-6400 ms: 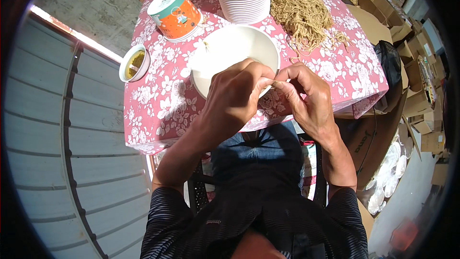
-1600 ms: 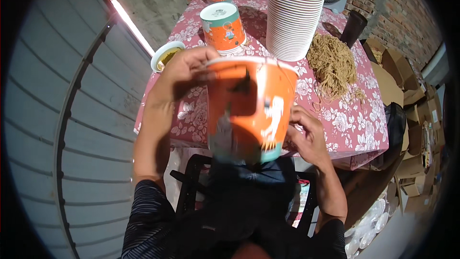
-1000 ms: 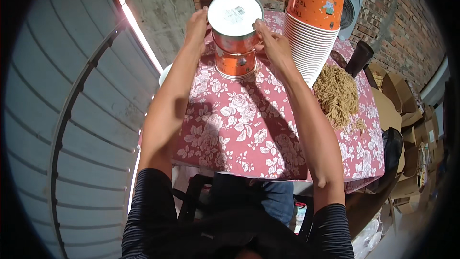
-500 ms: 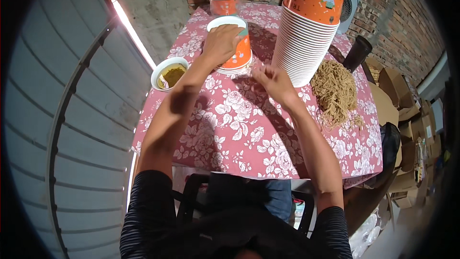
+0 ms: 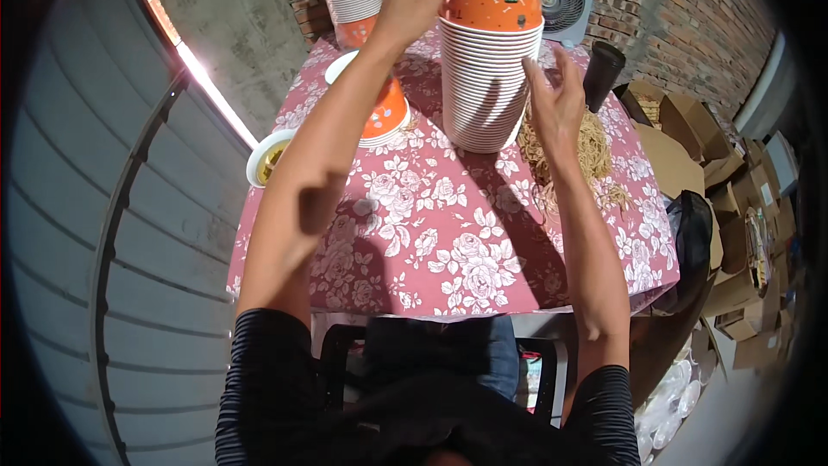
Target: Packaging small fibrous food bundles into paper bowls and organizing containers on a table.
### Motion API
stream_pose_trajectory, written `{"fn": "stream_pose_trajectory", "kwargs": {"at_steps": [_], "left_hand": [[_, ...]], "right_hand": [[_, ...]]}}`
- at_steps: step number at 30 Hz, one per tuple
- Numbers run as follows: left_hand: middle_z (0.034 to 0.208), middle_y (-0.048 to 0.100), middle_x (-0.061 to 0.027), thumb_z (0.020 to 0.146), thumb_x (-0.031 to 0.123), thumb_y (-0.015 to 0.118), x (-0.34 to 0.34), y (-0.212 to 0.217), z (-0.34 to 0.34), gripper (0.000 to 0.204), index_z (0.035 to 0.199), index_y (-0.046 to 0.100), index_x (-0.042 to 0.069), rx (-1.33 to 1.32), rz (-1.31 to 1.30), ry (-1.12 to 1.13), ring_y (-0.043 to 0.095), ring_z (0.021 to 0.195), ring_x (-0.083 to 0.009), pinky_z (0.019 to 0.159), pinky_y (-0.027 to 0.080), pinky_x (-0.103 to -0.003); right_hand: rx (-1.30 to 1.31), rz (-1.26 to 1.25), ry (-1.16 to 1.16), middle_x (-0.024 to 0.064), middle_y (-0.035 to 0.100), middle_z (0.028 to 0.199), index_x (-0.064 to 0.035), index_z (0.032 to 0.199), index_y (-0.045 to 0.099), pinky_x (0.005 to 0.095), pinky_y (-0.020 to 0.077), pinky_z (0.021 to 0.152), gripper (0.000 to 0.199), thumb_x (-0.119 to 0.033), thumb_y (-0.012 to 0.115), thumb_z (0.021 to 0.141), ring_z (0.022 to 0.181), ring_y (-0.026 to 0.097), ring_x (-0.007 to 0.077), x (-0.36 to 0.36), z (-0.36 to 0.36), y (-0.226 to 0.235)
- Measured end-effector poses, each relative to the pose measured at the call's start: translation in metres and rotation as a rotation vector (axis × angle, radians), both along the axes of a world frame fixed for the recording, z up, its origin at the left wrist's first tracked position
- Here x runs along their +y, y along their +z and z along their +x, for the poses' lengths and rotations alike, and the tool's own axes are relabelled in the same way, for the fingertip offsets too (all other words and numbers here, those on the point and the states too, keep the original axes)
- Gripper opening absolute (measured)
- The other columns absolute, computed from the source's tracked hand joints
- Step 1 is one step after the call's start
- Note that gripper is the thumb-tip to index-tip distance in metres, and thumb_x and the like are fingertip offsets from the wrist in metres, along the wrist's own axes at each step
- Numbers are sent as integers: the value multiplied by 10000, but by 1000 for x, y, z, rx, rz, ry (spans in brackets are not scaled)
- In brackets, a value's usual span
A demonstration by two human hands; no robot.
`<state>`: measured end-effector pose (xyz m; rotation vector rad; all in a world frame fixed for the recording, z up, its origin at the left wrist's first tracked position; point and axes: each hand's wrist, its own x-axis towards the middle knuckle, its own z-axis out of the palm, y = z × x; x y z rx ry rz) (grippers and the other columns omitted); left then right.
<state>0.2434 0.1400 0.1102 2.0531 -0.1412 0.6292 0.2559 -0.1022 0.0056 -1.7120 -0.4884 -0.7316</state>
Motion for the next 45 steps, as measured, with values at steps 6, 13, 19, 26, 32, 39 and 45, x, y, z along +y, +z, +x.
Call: {"fn": "stream_pose_trajectory", "kwargs": {"at_steps": [6,13,19,26,32,39,45], "left_hand": [[1293,654,-130,1052,516,529,3,-35,16,626,1236,665,-67,70,-277,1,575,1223,-195,1061,438,-374],[1625,351,-221,852,349,847,-1,-61,-5,996,1594,288,-11,-66,-296,-332,298,1545,-310,1284,182,-411],[1616,355,-239,815,340,866,-1,-58,-7,1033,1593,290,-21,-81,-317,-334,310,1537,-322,1280,212,-431],[1577,430,-229,821,304,845,1,-58,-4,1036,1617,265,-18,-70,-270,-275,406,1480,-317,1240,293,-421],[1508,523,-167,869,328,770,4,-60,-4,948,1637,288,52,-20,-250,-202,512,1364,-249,1150,373,-448],[1590,421,-221,885,265,729,10,-69,12,952,1655,216,41,-83,-326,-277,547,1280,-227,993,439,-412],[1673,195,-291,885,176,711,5,-66,5,940,1654,190,32,9,-376,-158,544,1215,-166,878,458,-328]], "right_hand": [[41,-29,129,308,546,1464,111,1476,470,399,439,1110,826,-394,785,902,1324,572,341,-1,45,34],[125,214,494,272,496,1527,127,1528,380,405,384,1183,818,-246,774,916,1402,509,323,4,59,22],[228,346,513,289,492,1522,129,1513,400,409,385,1188,831,-242,802,888,1411,506,338,4,58,30],[206,279,430,242,553,1480,41,1520,463,389,452,1131,797,-301,818,894,1366,547,301,3,62,28],[190,204,322,198,667,1347,19,1455,564,353,535,1003,736,-336,846,876,1188,661,252,4,56,33],[129,210,287,215,684,1304,82,1424,564,324,544,979,727,-297,858,878,1155,675,245,7,61,36],[181,352,357,217,680,1307,114,1420,549,315,538,993,718,-232,863,874,1167,669,228,8,55,37]]}}
